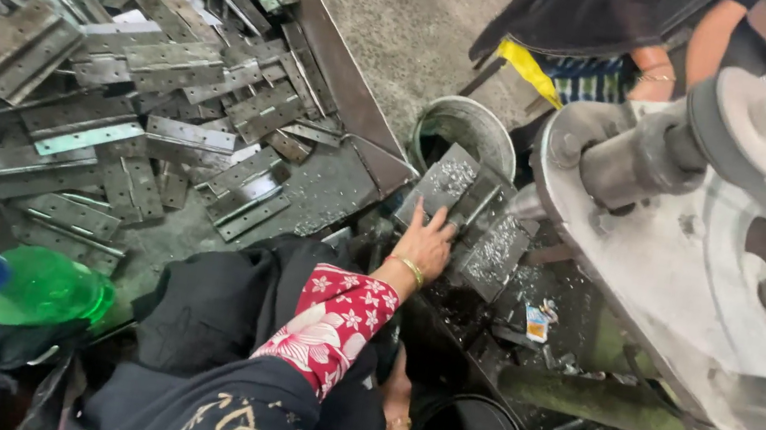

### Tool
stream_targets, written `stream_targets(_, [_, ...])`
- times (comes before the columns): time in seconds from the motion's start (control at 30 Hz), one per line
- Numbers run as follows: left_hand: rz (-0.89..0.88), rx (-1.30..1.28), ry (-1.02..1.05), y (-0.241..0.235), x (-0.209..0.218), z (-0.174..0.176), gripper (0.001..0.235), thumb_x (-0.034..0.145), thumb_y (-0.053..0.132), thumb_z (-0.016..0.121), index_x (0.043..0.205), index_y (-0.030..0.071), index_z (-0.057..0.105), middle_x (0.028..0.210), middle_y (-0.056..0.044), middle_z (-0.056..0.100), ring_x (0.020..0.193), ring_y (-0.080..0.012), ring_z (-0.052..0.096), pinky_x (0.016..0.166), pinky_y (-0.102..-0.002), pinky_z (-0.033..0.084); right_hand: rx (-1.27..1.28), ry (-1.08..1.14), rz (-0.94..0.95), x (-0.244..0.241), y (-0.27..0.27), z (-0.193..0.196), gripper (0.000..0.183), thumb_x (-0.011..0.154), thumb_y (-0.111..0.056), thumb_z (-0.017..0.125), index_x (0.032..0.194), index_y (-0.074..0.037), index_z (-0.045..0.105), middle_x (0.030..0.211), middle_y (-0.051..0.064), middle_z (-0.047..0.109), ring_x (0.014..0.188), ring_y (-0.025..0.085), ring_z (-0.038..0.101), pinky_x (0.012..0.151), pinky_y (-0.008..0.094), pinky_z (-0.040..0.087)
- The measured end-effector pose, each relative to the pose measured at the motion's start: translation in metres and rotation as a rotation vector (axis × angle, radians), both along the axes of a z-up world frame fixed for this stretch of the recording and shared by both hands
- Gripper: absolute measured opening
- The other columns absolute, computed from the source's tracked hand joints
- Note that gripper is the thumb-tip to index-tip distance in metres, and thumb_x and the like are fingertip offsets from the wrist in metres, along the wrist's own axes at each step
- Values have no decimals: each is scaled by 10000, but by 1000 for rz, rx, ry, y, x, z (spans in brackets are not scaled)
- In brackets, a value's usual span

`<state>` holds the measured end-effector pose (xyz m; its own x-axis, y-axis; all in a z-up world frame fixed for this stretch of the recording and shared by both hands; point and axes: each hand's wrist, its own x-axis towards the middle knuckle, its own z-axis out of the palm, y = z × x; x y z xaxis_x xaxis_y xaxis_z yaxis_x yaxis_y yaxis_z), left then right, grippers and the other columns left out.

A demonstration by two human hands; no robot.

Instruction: The person picks up metal hinge pieces from a bin, places them individually into a stamping or punching machine, and then returns them to the bin or a separate pile.

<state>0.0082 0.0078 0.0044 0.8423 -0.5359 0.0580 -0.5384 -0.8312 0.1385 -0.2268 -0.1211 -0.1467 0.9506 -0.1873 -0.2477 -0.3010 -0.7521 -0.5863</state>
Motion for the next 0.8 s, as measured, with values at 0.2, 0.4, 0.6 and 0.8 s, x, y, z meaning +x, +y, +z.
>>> stream_targets(0.2, [5,39,-6,-8,13,-6,423,1023,333,406,1257,154,709,1521,-22,470,1495,-336,236,1148,-774,114,-22,-83,144,20,-22,37,901,771,-233,819,1507,-35,338,1019,283,735,894,387,750,758,412,600])
stream_targets(0.4, [47,39,-8,-18,41,-1,406,1039,325,411,1264,171,711,1522,-14,476,1506,-348,225,1153,-765,125,-76,89,117,37,-26,70,844,837,-256,771,1535,-52,343,965,273,753,879,376,774,774,396,608])
stream_targets(0.6, [32,40,-13,-14,46,3,386,1007,322,455,1274,196,704,1551,-17,452,1506,-344,221,1158,-749,126,55,-225,121,2,-18,-20,862,827,-225,780,1542,-99,316,1029,278,736,929,416,748,732,423,606])
stream_targets(0.8, [15,94,-29,-16,48,5,389,1005,328,473,1306,201,683,1533,-29,467,1503,-348,232,1150,-758,122,-52,24,36,7,-18,-21,910,826,-253,786,1558,-140,258,943,258,729,841,389,742,703,424,595])
